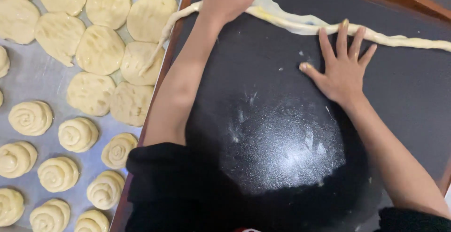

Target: Flattening dough, applying margarine, and rolling it into a spiral shape.

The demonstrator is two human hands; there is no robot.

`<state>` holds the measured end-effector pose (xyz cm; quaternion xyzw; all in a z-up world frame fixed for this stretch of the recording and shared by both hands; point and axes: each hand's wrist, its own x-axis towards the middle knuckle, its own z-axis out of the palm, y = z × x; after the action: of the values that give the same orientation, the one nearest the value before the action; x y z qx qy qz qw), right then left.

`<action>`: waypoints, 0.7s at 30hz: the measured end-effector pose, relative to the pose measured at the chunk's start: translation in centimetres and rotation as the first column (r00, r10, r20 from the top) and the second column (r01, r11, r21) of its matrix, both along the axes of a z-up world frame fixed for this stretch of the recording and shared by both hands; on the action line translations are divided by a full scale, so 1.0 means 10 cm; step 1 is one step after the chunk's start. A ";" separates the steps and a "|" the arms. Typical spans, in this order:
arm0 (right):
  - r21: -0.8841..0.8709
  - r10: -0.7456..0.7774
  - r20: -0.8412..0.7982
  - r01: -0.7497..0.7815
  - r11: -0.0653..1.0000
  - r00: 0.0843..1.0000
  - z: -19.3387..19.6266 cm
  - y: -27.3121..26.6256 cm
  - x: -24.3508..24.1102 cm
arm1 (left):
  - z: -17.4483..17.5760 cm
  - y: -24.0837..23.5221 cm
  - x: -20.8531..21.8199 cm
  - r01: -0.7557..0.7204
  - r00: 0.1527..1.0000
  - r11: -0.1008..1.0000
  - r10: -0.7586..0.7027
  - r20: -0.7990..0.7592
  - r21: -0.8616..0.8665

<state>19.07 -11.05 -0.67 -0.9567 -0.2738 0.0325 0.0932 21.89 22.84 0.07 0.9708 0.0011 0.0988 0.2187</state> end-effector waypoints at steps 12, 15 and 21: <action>0.252 -0.187 0.359 0.097 0.963 0.914 -0.21 0.40 0.95 | -0.47 0.09 -0.03 0.076 0.907 0.971 -0.162 0.388 0.228; 0.712 -0.292 0.230 0.044 0.701 0.928 -0.26 0.48 0.46 | -0.44 0.03 0.07 0.093 0.951 0.988 -0.125 0.282 0.123; 0.568 0.363 -0.730 0.810 -0.149 0.579 -0.01 0.52 -0.43 | 0.62 -0.33 -0.59 0.157 0.920 0.895 -0.287 -0.267 -0.418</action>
<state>14.82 -5.81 -0.78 -0.4690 0.0823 0.1842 0.8599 15.96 19.54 6.22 0.9044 -0.0558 -0.0891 0.4136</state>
